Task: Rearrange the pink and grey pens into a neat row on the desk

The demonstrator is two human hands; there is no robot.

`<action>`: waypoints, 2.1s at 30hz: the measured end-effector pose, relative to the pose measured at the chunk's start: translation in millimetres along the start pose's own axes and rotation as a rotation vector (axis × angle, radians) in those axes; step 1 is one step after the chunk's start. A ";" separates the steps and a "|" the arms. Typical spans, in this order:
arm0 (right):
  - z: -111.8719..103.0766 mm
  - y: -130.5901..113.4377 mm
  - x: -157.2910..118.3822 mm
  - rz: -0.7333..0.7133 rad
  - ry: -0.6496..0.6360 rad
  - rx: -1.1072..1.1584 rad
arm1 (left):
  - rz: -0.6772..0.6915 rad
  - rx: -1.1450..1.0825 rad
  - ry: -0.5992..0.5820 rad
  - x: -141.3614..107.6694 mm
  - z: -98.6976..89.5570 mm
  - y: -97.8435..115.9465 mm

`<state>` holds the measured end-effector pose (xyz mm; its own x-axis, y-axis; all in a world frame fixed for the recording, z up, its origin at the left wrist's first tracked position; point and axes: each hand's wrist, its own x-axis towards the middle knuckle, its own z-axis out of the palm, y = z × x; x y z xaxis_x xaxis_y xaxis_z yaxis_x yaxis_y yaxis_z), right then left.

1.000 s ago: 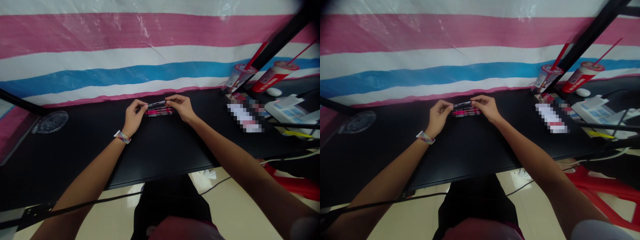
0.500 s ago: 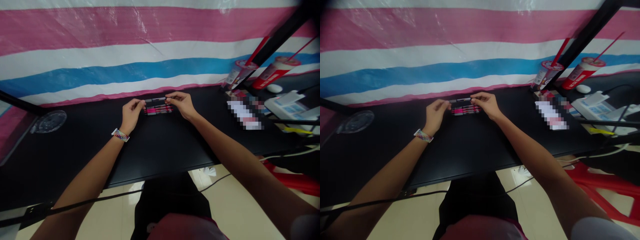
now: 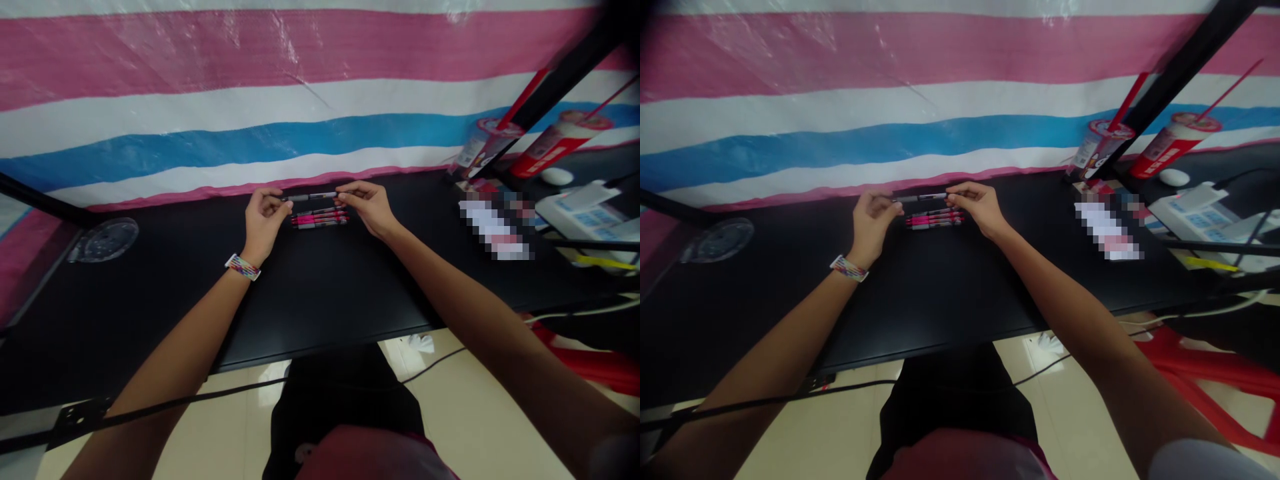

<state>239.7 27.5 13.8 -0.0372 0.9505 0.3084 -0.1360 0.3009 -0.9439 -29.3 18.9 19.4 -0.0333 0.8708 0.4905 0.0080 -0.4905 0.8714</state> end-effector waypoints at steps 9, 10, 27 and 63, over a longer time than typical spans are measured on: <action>-0.8 2.0 0.6 0.002 0.006 -0.002 | -0.009 -0.055 -0.001 0.5 -1.7 -5.0; -1.0 2.2 0.8 -0.002 0.004 0.003 | -0.013 -0.052 -0.002 0.5 -2.0 -5.3; 1.6 2.5 0.8 -0.009 0.012 0.005 | -0.047 0.012 0.039 3.5 -4.0 -9.2; -4.9 -0.2 3.0 -0.085 0.157 -0.096 | -0.050 0.127 0.054 3.6 -12.9 -6.3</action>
<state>244.5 30.7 14.4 0.1259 0.9196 0.3721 -0.0370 0.3791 -0.9246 -42.4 24.7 15.6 -0.0902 0.8895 0.4480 0.1314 -0.4353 0.8906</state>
